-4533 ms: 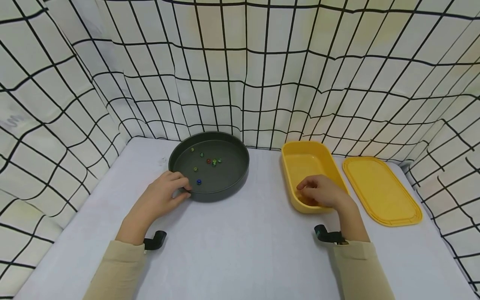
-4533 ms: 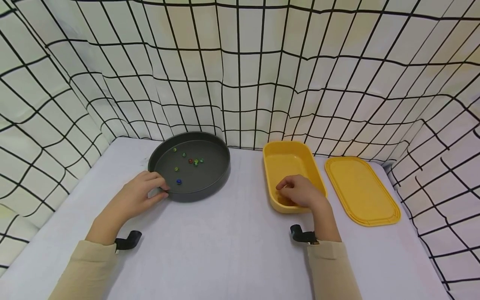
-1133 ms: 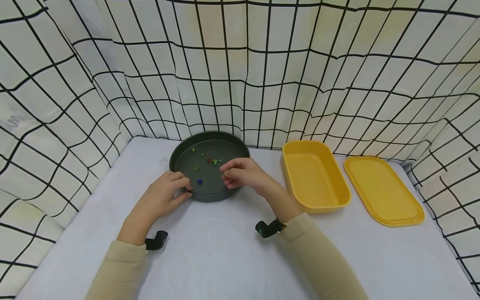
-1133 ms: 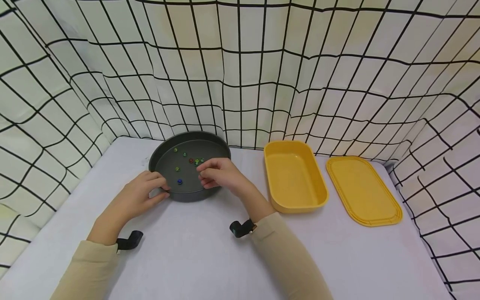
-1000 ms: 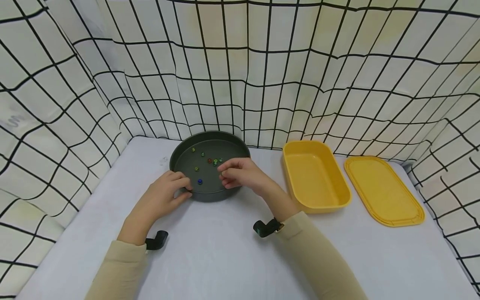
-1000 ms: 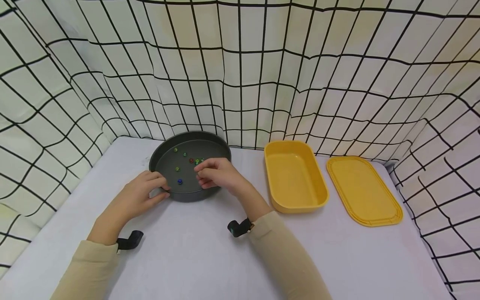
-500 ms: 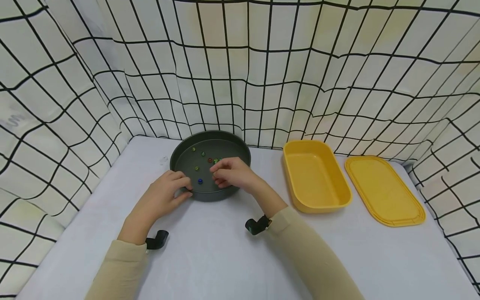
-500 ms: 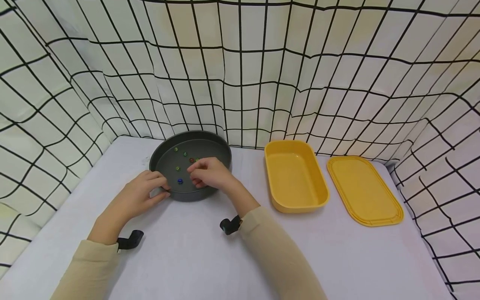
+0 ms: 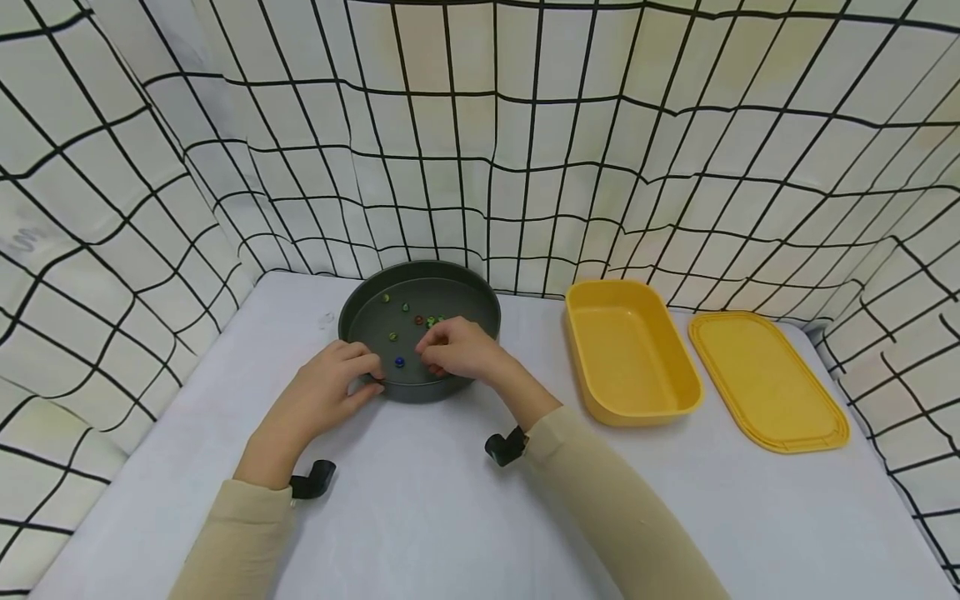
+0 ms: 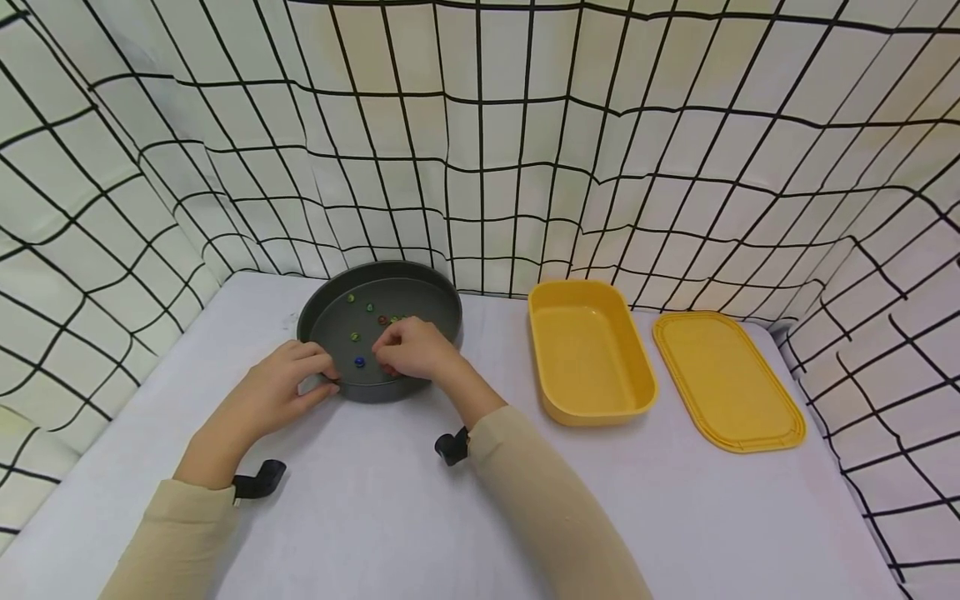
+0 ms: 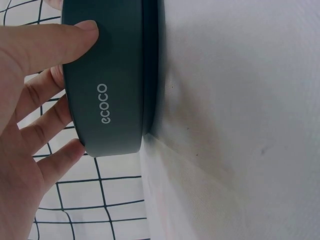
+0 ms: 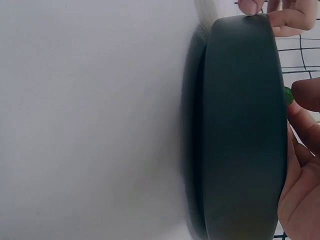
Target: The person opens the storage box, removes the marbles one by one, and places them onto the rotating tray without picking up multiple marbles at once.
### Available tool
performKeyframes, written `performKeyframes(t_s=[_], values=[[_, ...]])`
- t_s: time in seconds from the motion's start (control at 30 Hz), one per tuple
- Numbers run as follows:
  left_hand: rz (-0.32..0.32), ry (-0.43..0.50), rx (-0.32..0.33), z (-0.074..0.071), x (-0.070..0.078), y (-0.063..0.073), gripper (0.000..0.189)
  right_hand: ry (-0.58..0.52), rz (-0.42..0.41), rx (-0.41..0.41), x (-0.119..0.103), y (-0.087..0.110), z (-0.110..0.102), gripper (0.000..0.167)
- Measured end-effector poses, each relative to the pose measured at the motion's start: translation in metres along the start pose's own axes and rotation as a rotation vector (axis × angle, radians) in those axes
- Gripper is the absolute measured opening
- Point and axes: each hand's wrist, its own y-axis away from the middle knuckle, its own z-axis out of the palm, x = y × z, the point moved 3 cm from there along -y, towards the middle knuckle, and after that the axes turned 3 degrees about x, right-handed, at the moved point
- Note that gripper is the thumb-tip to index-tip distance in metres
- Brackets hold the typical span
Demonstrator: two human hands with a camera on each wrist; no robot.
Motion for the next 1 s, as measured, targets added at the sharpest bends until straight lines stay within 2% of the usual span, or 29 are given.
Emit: performKeyframes(t_s=[0.23, 0.47, 0.77, 1.0], values=[[-0.01, -0.003, -0.013, -0.0001, 0.0004, 0.0005, 0.023, 0.205, -0.003, 0.023, -0.0018, -0.002, 0.004, 0.015], [-0.007, -0.002, -0.01, 0.0, 0.0005, 0.0006, 0.024, 0.338, -0.015, 0.027, -0.0047, -0.0025, 0.0058, 0.008], [-0.015, -0.003, -0.018, 0.001, -0.0005, 0.0012, 0.024, 0.374, -0.018, 0.03, -0.0066, -0.0014, 0.0073, 0.008], [-0.019, -0.003, -0.021, 0.0005, -0.0006, 0.0009, 0.023, 0.337, -0.025, 0.046, -0.0068, 0.0009, 0.0061, 0.009]])
